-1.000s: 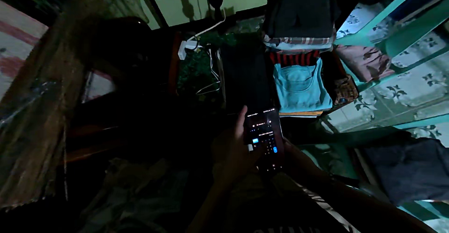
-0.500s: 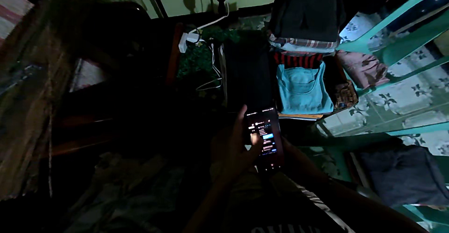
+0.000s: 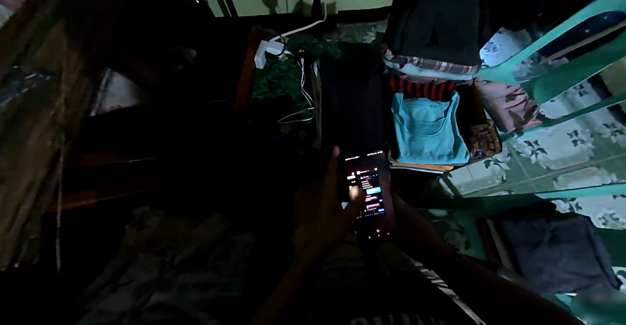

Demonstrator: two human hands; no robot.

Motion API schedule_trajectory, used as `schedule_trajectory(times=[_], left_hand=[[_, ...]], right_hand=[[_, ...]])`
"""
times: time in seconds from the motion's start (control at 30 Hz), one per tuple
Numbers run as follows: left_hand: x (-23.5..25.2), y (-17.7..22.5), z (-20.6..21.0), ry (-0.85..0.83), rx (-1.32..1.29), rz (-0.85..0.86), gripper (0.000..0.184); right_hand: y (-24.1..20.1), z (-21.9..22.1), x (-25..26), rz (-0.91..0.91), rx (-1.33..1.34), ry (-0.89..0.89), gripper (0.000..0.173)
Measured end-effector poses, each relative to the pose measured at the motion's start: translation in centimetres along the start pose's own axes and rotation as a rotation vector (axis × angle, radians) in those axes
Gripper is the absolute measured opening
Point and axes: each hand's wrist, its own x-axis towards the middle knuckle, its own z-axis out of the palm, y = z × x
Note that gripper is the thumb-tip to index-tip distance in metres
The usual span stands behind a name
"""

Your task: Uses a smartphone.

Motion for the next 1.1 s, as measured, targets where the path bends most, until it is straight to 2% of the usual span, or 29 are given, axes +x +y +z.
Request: schedule_trajectory(times=[0.07,0.17,0.27,0.37,0.53,0.67,0.73,0.87,1.0,1.1], left_hand=[[0.1,-0.3,-0.7,-0.004,-0.057,-0.019,0.075],[0.2,-0.9,-1.6,0.034,-0.064,-0.080,0.064],[0.2,-1.1,-2.2,0.008,-0.040,-0.012,0.058],[0.3,-1.2,-2.2,-0.005,-0.066,0.039,0.056],[0.3,-0.9,-2.2,-0.013,-0.103,-0.010,0.062],[0.5,-0.6,-2.3,0.002,-0.097,-0.011,0.063],[0.5,-0.6,-2.2,0.069,-0.067,-0.009,0.057],[0.5,-1.0,-2.5,0.238,0.023,-0.029,0.039],[0.5,-0.5,-2.5,0.322,-0.003,-0.054,0.023],[0.6,-0.5,-2.5,0.322,-0.056,-0.005,0.018]], right_hand=[[0.0,0.2,0.4,0.021,0.010,0.016,0.048],[0.2,0.2,0.8,0.014,-0.006,0.003,0.050],[-0.2,1.1,1.0,0.022,0.036,0.012,0.051],[-0.5,1.6,1.3,0.029,0.089,0.021,0.058],[-0.5,1.9,1.7,0.042,0.074,0.054,0.041],[-0.6,2.0,2.0,0.075,0.080,0.072,0.039],[-0.5,2.0,2.0,0.081,0.066,0.069,0.040],[0.3,1.3,1.6,0.078,-0.024,0.067,0.050],[1.6,0.0,1.5,0.015,-0.156,-0.001,0.065],[1.9,-0.1,1.6,0.012,-0.167,-0.010,0.072]])
